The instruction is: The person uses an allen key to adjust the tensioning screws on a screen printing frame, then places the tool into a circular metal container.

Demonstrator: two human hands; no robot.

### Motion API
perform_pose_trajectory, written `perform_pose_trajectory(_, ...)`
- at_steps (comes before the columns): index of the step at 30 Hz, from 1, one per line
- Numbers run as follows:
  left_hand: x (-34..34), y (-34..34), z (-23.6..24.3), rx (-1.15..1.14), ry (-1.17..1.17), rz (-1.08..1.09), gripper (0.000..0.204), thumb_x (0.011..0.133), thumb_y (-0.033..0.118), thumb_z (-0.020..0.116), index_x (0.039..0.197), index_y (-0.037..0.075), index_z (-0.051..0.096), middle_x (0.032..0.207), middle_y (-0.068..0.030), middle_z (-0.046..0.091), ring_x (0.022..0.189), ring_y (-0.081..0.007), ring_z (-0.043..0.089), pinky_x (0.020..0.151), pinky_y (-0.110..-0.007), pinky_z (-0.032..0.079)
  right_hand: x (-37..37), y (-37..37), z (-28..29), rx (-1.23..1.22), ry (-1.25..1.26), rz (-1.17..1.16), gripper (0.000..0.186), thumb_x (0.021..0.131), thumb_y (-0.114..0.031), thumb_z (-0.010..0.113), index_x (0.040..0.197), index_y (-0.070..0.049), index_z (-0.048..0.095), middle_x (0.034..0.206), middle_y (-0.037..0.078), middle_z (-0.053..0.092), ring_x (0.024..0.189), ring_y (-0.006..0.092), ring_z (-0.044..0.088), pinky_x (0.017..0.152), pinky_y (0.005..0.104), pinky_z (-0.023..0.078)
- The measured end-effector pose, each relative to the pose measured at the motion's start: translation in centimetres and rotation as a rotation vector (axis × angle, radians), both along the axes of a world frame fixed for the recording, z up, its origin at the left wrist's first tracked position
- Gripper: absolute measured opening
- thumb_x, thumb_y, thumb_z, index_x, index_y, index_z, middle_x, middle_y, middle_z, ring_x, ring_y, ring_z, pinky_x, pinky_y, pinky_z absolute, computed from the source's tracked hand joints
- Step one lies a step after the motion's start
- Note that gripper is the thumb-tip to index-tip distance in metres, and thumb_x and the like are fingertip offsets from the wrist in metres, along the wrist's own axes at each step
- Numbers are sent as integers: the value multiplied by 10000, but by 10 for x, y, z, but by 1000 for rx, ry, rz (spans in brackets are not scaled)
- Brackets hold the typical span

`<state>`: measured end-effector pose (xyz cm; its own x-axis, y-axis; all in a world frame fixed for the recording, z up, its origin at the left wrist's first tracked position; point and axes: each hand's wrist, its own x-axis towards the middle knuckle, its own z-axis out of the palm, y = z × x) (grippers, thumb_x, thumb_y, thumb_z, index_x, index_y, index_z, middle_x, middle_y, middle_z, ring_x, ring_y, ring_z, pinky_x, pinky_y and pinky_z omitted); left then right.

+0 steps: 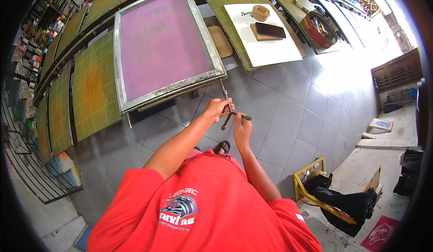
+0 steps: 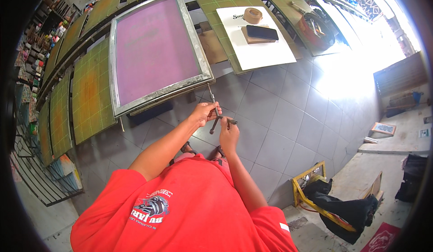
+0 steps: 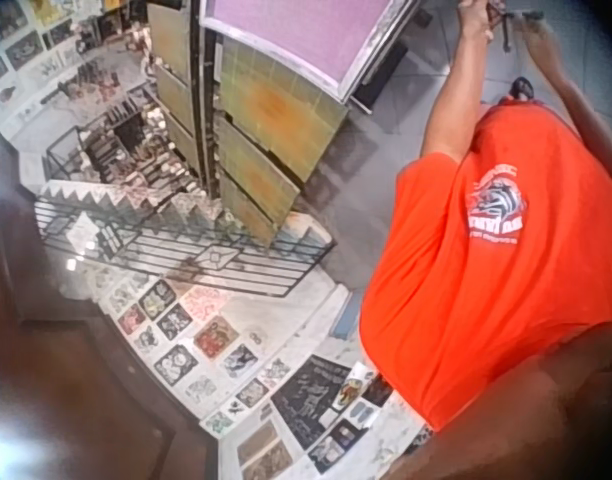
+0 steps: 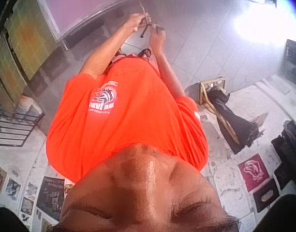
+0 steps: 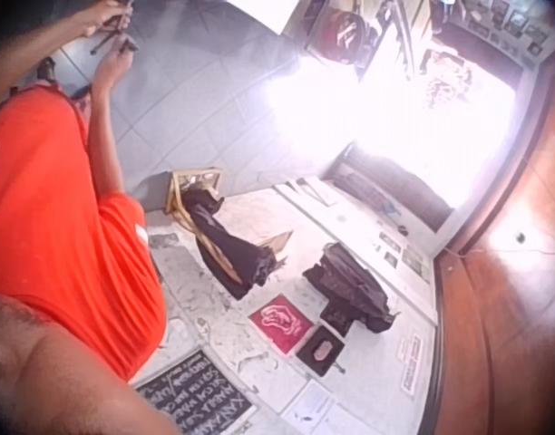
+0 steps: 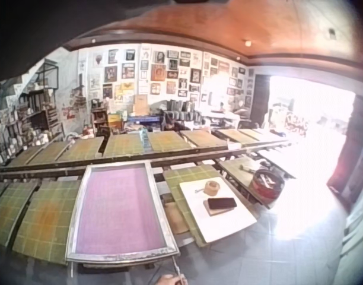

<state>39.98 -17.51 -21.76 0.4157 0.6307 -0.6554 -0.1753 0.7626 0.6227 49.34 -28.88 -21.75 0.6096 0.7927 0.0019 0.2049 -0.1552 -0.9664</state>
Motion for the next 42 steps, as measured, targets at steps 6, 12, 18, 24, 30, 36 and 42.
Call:
perform_pose_trajectory(6, 0, 3, -3, 1, 46, -23, 215, 896, 253, 616, 949, 46, 594, 850, -65, 660, 753, -155, 651, 700, -281, 548, 17, 20, -16, -208, 1271, -98, 386, 980, -385, 398, 873, -43, 542, 614, -6, 491, 549, 134, 470, 541, 267, 408)
perform_pose_trajectory(12, -4, 4, -3, 21, -107, -86, 223, 929, 249, 561, 977, 34, 598, 877, -61, 659, 789, -157, 656, 725, -284, 551, 21, 15, -20, -343, 1403, 0, 379, 962, -417, 416, 872, -67, 532, 599, -10, 468, 538, 130, 441, 514, 256, 371)
perform_pose_trajectory(18, 2, 2, 0, 37, 1, -84, 199, 927, 233, 566, 959, 40, 606, 870, -56, 660, 803, -148, 657, 736, -281, 553, 2, -12, 18, 78, -571, 45, 267, 819, -192, 662, 965, 8, 562, 734, 83, 576, 679, 272, 568, 634, 372, 465)
perform_pose_trajectory(24, 2, 4, -3, 65, 104, -84, 166, 893, 259, 622, 907, 93, 615, 820, -14, 660, 722, -100, 636, 642, -224, 538, 6, 3, 14, -273, -55, 170, 210, 891, -190, 583, 944, 13, 562, 793, 123, 615, 732, 229, 596, 647, 360, 467)
perform_pose_trajectory(30, 0, 5, -5, 105, 126, -121, 184, 891, 288, 625, 900, 105, 618, 796, 6, 653, 636, -85, 610, 569, -201, 506, -6, 16, -11, -94, 654, -59, 306, 946, -306, 485, 808, -44, 562, 722, 39, 590, 626, 154, 541, 588, 306, 447)
perform_pose_trajectory(36, -3, 3, 6, 58, -49, -97, 204, 922, 253, 573, 959, 56, 612, 875, -46, 659, 735, -119, 631, 675, -241, 536, 10, 15, -17, -168, 1642, 57, 305, 941, -318, 481, 783, -64, 542, 698, 19, 534, 589, 122, 486, 551, 250, 406)
perform_pose_trajectory(42, -3, 1, -8, 67, -63, -32, 178, 917, 198, 579, 960, 26, 601, 884, -62, 653, 790, -139, 642, 734, -277, 550, -7, -5, -22, -308, 592, -53, 271, 895, -277, 574, 878, -7, 582, 804, 60, 587, 645, 165, 544, 597, 304, 449)
